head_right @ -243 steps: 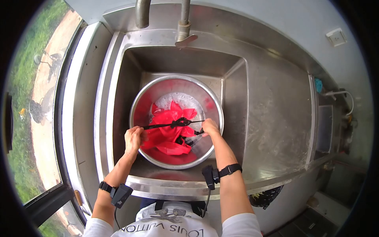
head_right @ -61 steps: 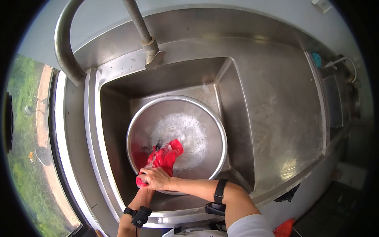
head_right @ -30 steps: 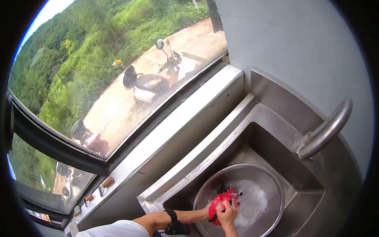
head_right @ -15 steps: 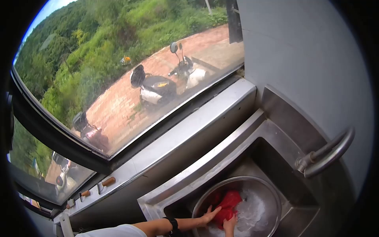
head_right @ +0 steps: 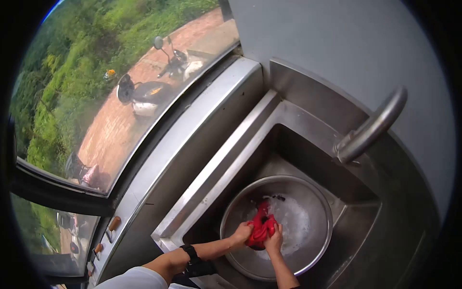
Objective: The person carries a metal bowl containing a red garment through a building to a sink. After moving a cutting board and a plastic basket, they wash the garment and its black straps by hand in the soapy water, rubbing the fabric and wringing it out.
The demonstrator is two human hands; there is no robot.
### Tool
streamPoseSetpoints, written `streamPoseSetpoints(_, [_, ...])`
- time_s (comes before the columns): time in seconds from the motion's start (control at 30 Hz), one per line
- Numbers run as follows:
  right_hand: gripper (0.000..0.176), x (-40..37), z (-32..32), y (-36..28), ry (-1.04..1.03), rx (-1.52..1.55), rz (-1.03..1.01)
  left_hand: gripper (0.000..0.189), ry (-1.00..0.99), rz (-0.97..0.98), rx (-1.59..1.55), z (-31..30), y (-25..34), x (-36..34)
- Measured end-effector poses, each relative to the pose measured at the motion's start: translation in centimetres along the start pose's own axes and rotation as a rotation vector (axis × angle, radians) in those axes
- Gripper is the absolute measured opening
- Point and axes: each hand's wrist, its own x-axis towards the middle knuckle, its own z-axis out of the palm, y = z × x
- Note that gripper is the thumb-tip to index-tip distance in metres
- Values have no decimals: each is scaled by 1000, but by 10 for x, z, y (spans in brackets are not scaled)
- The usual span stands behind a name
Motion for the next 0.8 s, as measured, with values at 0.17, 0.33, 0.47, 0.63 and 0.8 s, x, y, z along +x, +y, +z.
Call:
streamPoseSetpoints(0.17, [54,-16,-44,57,-533,-172,469,28,-297,464,937,12,69,-38])
streamPoseSetpoints(0.33, [53,17,-45,40,-285,773,669,46,-560,745,1647,33,69,-62])
streamPoseSetpoints(0.47, [56,38,-67,93,-165,-221,426,55,-280,834,1505,25,60,-61])
streamPoseSetpoints(0.63, [68,43,-56,39,157,-421,529,63,-79,-2,537,-7,20,-17])
streamPoseSetpoints(0.8, [50,18,27,68,-550,98,359,83,35,-456,120,-22,-6,-3])
